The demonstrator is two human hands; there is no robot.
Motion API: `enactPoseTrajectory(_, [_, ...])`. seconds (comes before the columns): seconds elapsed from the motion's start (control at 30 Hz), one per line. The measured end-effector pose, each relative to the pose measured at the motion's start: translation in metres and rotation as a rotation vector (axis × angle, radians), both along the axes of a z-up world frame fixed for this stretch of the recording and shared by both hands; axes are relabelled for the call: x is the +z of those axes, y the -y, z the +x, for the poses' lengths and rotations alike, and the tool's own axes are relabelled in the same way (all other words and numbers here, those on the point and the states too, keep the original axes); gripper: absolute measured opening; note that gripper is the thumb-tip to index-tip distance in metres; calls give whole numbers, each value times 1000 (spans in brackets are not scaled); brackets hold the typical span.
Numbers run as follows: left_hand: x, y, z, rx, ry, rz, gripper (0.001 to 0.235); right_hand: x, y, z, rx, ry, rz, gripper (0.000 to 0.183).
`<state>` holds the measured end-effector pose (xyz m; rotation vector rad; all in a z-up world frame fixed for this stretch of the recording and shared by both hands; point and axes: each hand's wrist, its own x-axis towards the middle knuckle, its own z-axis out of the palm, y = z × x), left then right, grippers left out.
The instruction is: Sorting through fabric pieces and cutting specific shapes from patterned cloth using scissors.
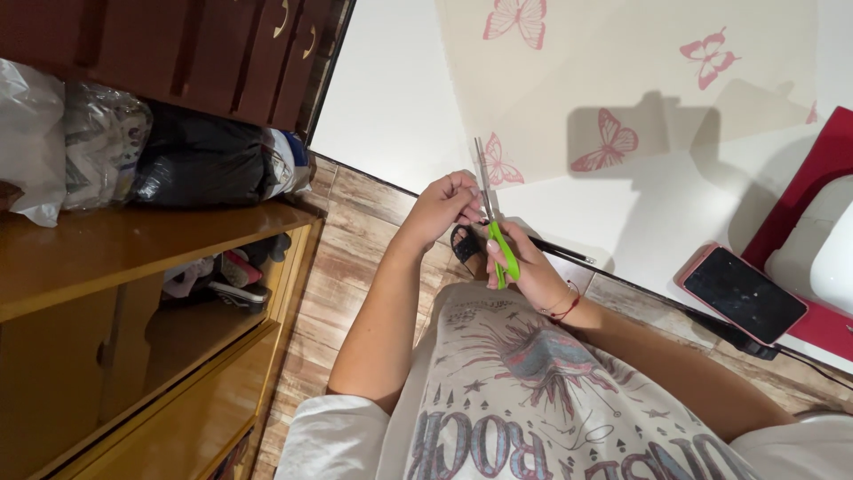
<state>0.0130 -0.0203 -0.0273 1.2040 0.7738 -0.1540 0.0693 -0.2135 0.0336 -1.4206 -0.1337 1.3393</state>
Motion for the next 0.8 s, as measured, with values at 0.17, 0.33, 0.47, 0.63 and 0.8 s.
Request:
enactPoseTrajectory(0.17, [6,-1,0,-5,-3,-4,15,-2,2,-4,-18,9,-7,60])
enactPoseTrajectory(0.33, [1,-1,-1,-6,-2,-4,16,-12,6,-7,22,44,-3,62])
enactPoseTrajectory(0.47, [3,-1,-2,-6,1,-10,15,-14,7,-9,31,49,7,57])
enactPoseTrajectory(0.63, [8,-2,-1,8,1,-2,14,-17,10,-10,32,58,11,54])
enactPoseTrajectory(0.8, [9,0,1,39,-10,-5,19,-23,11,-12,26,60,39,50])
